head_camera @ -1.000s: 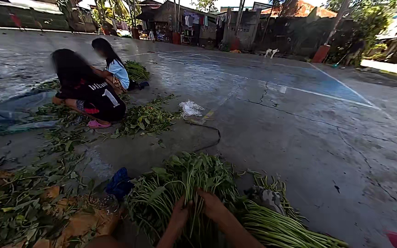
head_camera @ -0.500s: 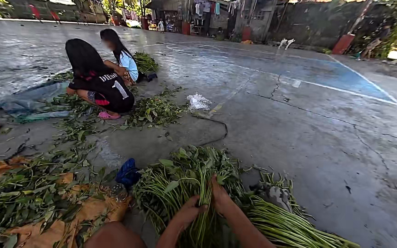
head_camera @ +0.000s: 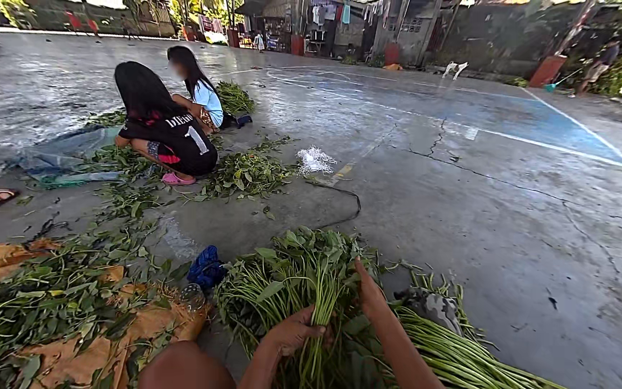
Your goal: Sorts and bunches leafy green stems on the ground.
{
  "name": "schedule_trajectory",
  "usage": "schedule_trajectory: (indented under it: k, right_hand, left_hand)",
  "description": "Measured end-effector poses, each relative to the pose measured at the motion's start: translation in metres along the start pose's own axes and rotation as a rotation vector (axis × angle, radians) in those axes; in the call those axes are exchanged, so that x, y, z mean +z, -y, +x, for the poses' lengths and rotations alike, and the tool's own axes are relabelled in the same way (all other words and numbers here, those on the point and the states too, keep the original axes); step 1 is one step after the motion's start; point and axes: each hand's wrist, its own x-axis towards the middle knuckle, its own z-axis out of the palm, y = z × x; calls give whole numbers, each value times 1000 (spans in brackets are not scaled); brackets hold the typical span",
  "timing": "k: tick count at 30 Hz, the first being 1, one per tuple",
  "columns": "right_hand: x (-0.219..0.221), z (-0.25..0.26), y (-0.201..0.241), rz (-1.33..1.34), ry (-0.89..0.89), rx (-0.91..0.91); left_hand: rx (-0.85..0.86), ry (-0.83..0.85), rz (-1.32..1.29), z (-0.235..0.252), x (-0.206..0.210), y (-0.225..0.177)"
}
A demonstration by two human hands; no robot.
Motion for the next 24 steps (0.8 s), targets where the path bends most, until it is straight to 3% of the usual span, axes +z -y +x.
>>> schedule_trajectory:
  k: [3,5,6,8,10,12,18,21,24]
  right_hand:
    - [-24,-1,24,-6,-165,-380]
    - [-30,-10,33,-191,-53,-640]
    - [-28,-16,35,-317,89,-748]
    - [-21,-21,33,-603,541,-938]
    - [-14,-24,35,-1067,865,-1034]
    - [-8,-25,35,-1364,985,-962]
    - [9,-28,50,-1589,1035,-785]
    - [16,-18,53,-1369,1003,-660]
    - [19,4,50,-1007,969,-466]
  left_hand:
    - [-3,-3,25,-4,-3,-2]
    - [-21,16,56,-4,-5,-2]
    - [-43,32,63,-4,-5,-2]
    - [-81,82,83,-5,-3,-1]
    - [-87,178,109,-6,-3,-1]
    - [-50,274,136,-11,-2,-3]
    - [199,430,109,-30,-14,-8]
    - [293,402,5,-45,-22,-6]
    - [430,198,-113,-77,-36,-11]
